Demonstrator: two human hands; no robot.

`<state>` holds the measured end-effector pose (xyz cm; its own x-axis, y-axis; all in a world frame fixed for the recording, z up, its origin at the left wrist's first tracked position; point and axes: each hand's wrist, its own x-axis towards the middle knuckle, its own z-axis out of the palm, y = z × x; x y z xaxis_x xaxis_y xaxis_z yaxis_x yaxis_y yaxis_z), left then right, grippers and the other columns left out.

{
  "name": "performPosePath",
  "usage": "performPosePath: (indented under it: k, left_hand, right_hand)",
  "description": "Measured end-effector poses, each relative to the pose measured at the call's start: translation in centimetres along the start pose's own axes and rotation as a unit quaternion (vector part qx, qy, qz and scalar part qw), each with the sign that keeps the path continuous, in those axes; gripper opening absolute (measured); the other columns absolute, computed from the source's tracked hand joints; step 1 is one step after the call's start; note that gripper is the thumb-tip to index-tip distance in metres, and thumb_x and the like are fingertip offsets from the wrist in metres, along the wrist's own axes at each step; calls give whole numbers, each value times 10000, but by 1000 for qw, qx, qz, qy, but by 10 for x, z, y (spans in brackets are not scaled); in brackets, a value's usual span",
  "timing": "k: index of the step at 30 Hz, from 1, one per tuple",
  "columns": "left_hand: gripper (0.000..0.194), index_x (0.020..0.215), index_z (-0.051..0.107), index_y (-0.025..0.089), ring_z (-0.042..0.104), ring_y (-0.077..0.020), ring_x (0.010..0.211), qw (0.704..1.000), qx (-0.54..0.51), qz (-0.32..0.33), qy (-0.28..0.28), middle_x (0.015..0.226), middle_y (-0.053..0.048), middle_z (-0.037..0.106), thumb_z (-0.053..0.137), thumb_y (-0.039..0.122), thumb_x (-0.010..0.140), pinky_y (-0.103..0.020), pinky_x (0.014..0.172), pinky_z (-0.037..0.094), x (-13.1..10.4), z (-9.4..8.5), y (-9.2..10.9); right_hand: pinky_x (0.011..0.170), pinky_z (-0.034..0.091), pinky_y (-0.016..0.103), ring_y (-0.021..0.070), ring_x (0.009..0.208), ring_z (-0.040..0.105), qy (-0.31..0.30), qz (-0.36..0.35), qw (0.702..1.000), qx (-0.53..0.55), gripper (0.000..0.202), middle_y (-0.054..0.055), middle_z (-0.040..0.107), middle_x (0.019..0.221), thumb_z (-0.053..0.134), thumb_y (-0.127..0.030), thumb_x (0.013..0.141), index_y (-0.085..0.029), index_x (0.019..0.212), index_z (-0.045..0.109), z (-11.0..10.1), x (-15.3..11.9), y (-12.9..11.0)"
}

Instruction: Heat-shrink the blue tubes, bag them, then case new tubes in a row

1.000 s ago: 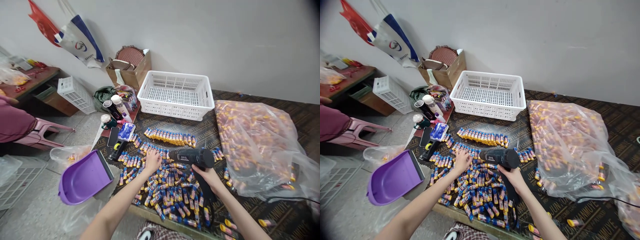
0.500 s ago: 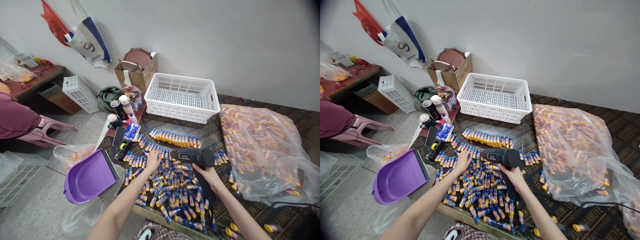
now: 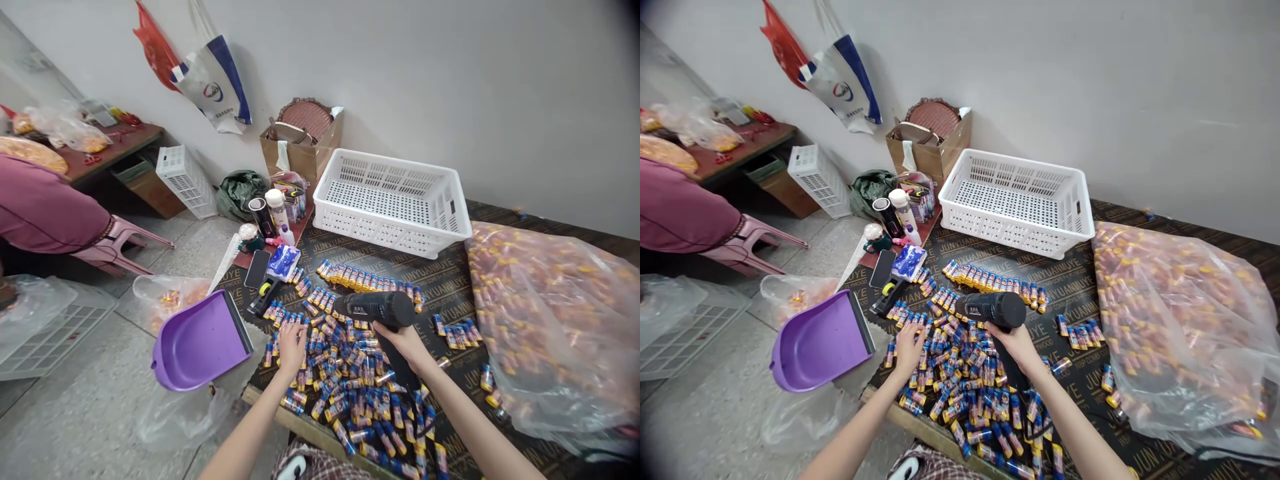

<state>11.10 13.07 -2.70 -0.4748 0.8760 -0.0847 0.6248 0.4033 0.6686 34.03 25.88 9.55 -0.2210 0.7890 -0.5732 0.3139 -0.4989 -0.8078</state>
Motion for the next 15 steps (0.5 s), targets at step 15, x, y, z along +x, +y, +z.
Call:
performPosePath:
  k: [15]
  left_hand:
    - [225, 785, 631, 201, 566, -223, 848, 989, 2, -134, 60, 832, -48, 649, 442, 324, 784, -356, 779, 424, -61, -52, -85]
  right_hand:
    - [777, 499, 384, 255, 870, 617, -18, -147, 987, -67, 517, 108, 690, 928, 728, -447, 590, -131, 989, 643, 52, 56, -4]
